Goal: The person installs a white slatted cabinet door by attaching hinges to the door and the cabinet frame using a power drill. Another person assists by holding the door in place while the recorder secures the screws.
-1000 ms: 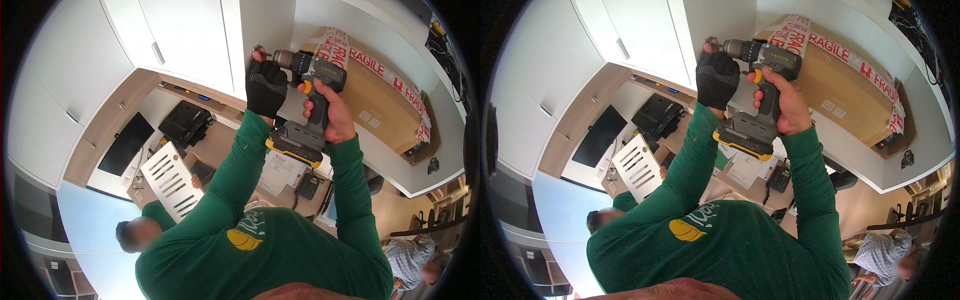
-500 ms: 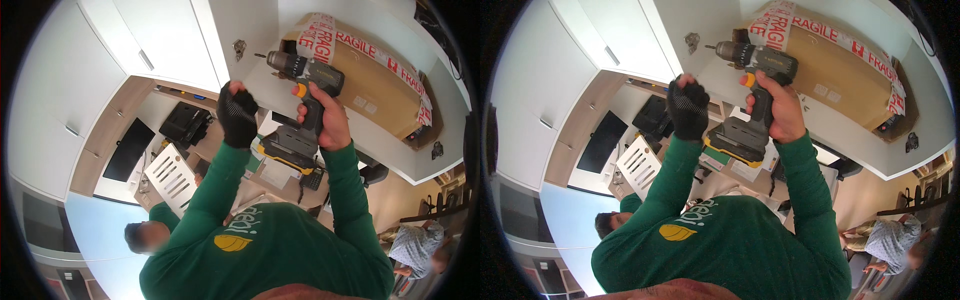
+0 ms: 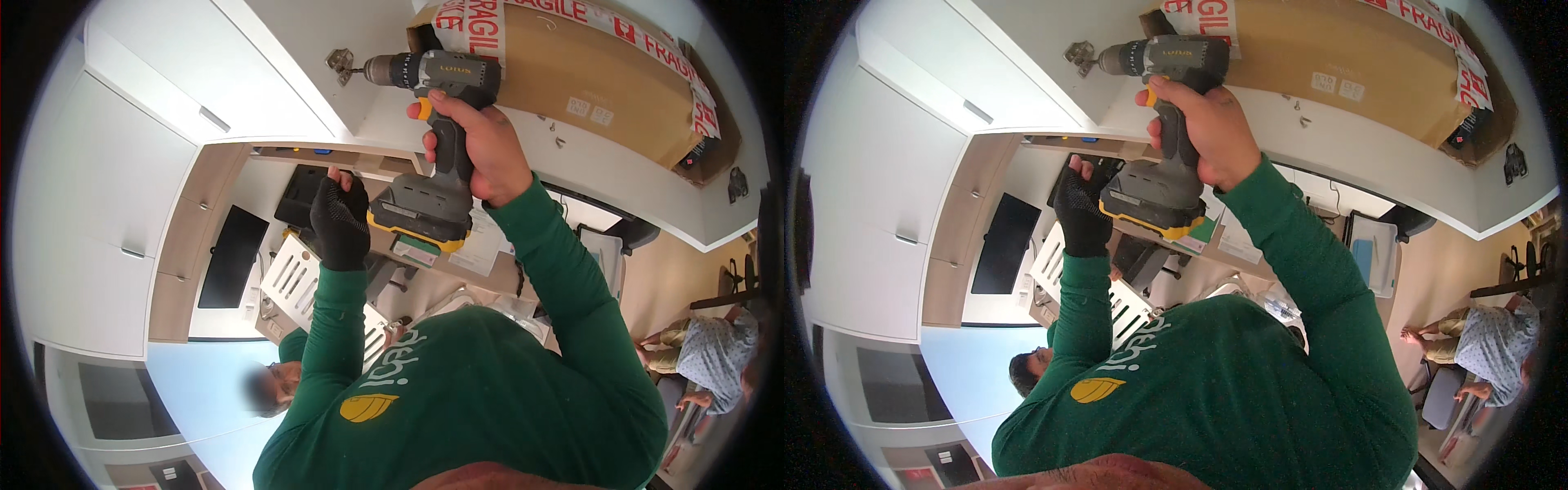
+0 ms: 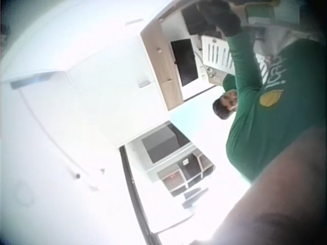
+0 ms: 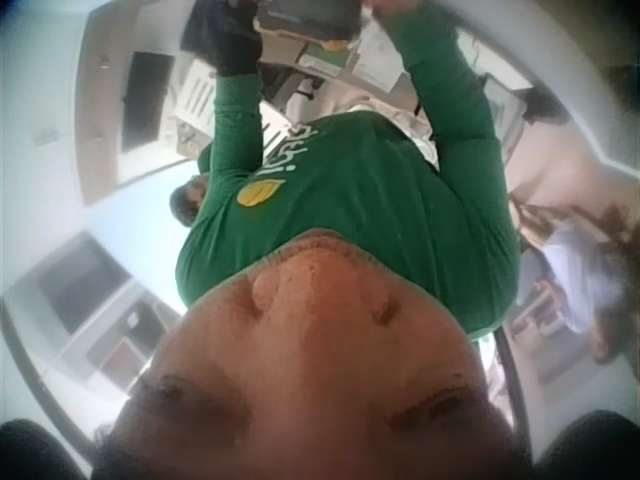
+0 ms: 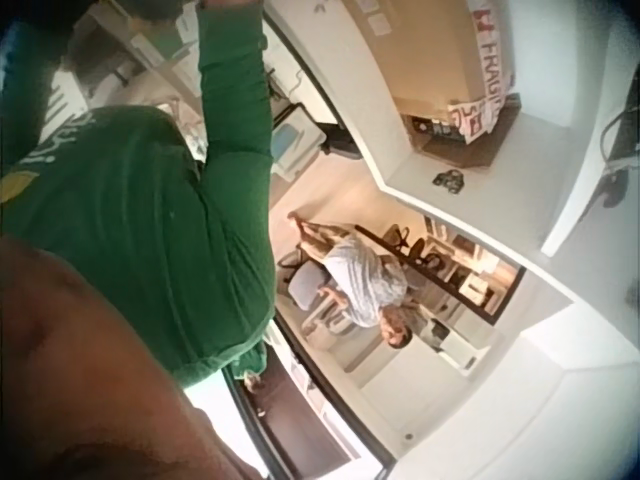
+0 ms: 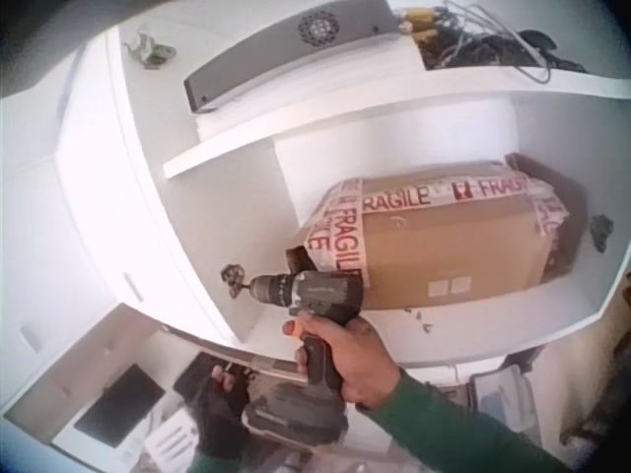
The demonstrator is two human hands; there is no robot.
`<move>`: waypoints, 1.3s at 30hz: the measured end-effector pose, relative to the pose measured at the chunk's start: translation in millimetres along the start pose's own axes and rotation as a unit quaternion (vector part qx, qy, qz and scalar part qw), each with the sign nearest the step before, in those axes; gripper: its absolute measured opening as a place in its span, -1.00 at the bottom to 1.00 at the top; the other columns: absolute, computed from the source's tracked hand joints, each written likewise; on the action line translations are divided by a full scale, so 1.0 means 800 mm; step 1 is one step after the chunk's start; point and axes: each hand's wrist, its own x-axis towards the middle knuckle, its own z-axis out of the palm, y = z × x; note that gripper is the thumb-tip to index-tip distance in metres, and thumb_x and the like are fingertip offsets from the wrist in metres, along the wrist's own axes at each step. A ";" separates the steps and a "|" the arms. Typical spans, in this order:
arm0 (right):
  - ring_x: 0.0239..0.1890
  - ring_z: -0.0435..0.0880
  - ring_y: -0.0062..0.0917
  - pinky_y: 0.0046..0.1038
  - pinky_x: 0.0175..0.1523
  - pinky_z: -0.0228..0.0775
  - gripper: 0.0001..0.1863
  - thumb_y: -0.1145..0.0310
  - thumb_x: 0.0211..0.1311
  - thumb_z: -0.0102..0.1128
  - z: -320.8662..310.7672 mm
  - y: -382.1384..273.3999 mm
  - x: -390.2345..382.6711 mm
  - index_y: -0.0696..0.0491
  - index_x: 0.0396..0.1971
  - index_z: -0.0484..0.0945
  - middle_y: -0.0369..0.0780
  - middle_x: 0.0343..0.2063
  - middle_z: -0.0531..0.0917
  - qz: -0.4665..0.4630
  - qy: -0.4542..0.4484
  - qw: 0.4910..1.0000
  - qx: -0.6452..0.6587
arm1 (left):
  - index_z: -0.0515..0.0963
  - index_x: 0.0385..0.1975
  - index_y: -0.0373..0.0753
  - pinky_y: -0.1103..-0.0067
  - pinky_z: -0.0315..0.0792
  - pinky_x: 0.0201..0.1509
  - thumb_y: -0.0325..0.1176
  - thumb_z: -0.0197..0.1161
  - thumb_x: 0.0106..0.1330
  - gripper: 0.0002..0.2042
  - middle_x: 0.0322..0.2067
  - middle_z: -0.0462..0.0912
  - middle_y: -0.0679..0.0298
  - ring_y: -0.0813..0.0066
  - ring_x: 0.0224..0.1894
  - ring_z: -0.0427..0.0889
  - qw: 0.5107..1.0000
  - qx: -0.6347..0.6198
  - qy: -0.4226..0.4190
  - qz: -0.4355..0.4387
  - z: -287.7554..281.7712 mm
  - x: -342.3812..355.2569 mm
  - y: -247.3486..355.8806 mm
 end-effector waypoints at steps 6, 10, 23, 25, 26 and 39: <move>-0.52 0.60 -0.58 -0.46 -0.41 0.55 -0.68 0.20 0.28 0.33 0.002 0.000 0.005 0.08 -0.10 0.59 -0.22 -0.25 0.72 0.008 0.014 1.000 -0.002 | 0.50 -0.01 -0.41 0.70 0.21 -0.34 -0.29 0.05 0.49 -0.70 -0.54 0.28 0.49 0.68 -0.47 0.28 0.987 0.139 -0.057 0.049 0.003 -0.007 -0.004; -0.50 0.60 -0.60 -0.49 -0.43 0.54 -0.68 0.24 0.34 0.26 0.005 -0.001 0.002 0.12 -0.03 0.54 -0.19 -0.21 0.72 0.019 0.012 1.000 0.005 | 0.47 0.11 -0.44 0.59 0.44 -0.18 -0.35 0.03 0.46 -0.65 -0.36 0.53 0.28 0.51 -0.32 0.54 0.994 0.065 -0.084 0.007 -0.008 0.001 0.003; -0.49 0.58 -0.62 -0.50 -0.43 0.54 -0.66 0.23 0.39 0.20 0.005 -0.001 0.007 0.11 0.03 0.51 -0.19 -0.18 0.71 0.038 0.024 0.999 0.018 | 0.36 0.16 -0.45 0.67 0.08 -0.53 -0.32 0.00 0.49 -0.63 -0.59 0.13 0.50 0.72 -0.61 0.15 0.969 -0.006 -0.233 -0.088 0.030 0.057 0.007; -0.49 0.58 -0.62 -0.51 -0.43 0.54 -0.66 0.22 0.39 0.19 0.005 0.000 0.006 0.11 0.03 0.51 -0.19 -0.18 0.71 0.034 0.022 0.999 0.010 | 0.35 0.18 -0.45 0.68 0.05 -0.54 -0.31 -0.01 0.50 -0.62 -0.60 0.12 0.50 0.72 -0.62 0.13 0.968 -0.021 -0.235 -0.086 0.033 0.062 0.008; -0.48 0.58 -0.62 -0.51 -0.43 0.54 -0.65 0.22 0.39 0.19 0.005 0.000 0.006 0.11 0.04 0.51 -0.20 -0.17 0.71 0.031 0.021 0.999 0.006 | 0.34 0.18 -0.45 0.68 0.05 -0.55 -0.31 -0.01 0.51 -0.61 -0.60 0.11 0.50 0.72 -0.62 0.13 0.967 -0.023 -0.239 -0.086 0.033 0.064 0.007; -0.50 0.60 -0.61 -0.52 -0.45 0.54 -0.65 0.23 0.38 0.21 0.007 0.001 0.003 0.13 0.03 0.53 -0.19 -0.19 0.72 0.042 0.029 0.999 0.001 | 0.27 0.31 -0.48 0.67 0.25 -0.38 -0.39 -0.16 0.57 -0.59 -0.50 0.20 0.45 0.68 -0.50 0.23 0.957 0.028 -0.286 -0.036 0.053 0.072 0.001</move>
